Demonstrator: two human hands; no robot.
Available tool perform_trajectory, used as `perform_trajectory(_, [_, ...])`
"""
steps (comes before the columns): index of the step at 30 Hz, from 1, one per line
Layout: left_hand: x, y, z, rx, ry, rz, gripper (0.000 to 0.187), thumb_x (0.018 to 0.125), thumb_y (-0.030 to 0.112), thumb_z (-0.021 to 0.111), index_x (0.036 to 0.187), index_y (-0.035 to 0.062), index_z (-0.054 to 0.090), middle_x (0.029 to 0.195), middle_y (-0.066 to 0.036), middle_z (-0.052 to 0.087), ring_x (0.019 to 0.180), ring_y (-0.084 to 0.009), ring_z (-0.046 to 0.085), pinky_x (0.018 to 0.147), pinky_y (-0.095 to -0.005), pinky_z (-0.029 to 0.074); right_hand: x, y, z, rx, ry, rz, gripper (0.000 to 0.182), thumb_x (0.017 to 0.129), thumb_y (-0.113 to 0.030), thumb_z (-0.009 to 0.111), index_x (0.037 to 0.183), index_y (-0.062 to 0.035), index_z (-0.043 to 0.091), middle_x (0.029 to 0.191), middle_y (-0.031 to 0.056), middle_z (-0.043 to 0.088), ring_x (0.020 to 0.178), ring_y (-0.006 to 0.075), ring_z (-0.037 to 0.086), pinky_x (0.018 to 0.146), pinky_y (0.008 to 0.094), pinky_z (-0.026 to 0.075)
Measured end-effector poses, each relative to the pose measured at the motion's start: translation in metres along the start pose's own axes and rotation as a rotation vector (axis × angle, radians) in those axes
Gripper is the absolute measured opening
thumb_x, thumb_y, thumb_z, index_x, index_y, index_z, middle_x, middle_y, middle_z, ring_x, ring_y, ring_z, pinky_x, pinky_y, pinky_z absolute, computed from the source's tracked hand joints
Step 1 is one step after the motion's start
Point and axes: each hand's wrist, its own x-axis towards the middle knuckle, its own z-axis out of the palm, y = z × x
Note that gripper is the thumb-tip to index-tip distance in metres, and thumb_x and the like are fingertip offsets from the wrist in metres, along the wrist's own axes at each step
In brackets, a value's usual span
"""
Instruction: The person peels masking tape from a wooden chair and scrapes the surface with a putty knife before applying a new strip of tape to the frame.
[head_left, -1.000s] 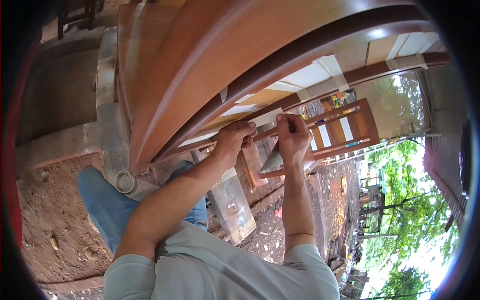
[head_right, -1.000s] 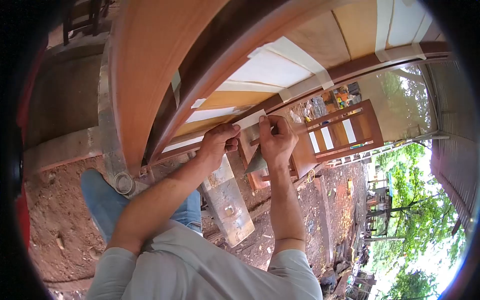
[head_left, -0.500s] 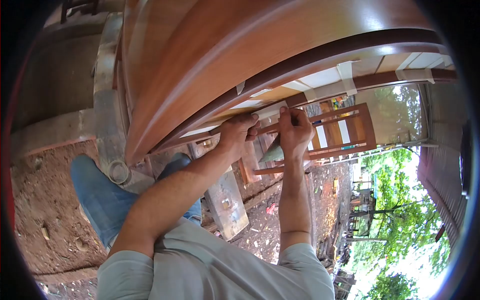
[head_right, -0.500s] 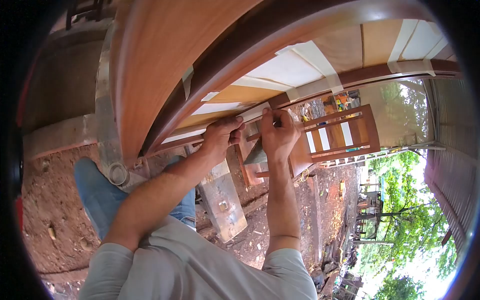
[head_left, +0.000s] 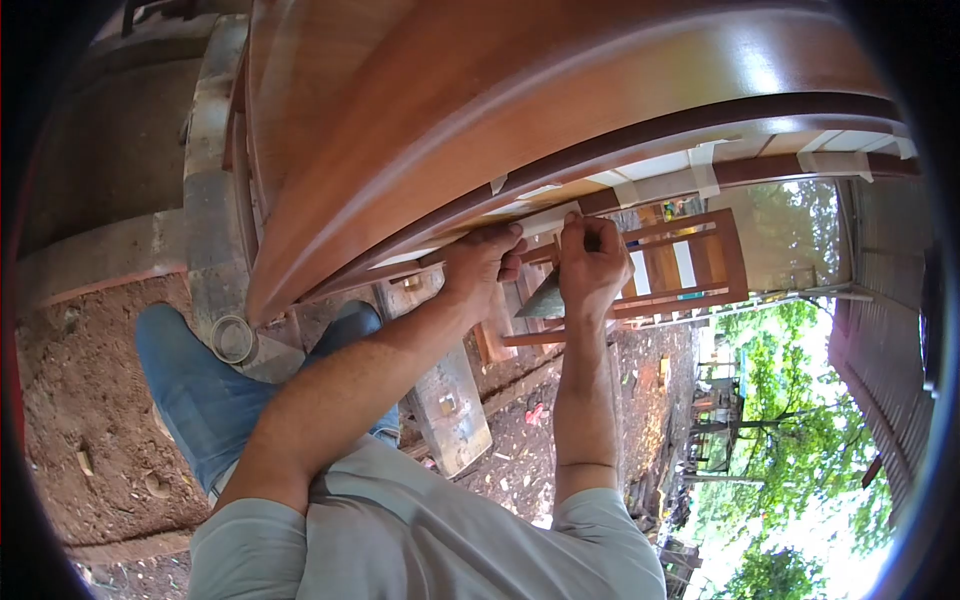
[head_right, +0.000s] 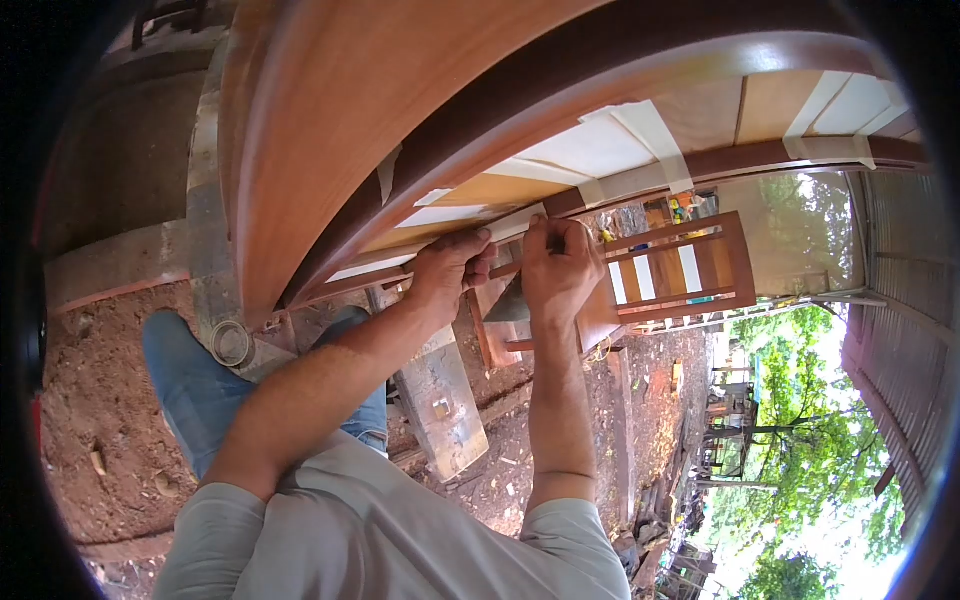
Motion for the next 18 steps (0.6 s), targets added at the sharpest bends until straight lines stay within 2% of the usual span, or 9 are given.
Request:
perform_trajectory(10, [0.000,-0.002,0.007,-0.022,0.030,0.033,0.018,0.095,0.028,0.081,0.102,0.0144,0.072,0.089,0.002,0.073,0.071,-0.0074,0.061,0.066,-0.0277,0.052,-0.003,0.004,0.007,-0.022,0.034,-0.037,0.020,0.087,-0.017,0.082,0.080,-0.0024,0.071,0.075,0.0130,0.072,0.066,0.0288,0.070,0.063,0.0399,0.056])
perform_trajectory(18, [0.002,-0.008,0.018,-0.135,0.087,0.063,0.013,0.095,0.019,0.080,0.097,0.0112,0.070,0.081,-0.002,0.068,0.057,-0.0080,0.052,0.050,-0.0239,0.041,-0.005,0.001,0.007,-0.031,0.020,0.013,0.021,0.087,-0.018,0.083,0.079,-0.0024,0.070,0.074,0.0124,0.071,0.065,0.0286,0.068,0.063,0.0411,0.054])
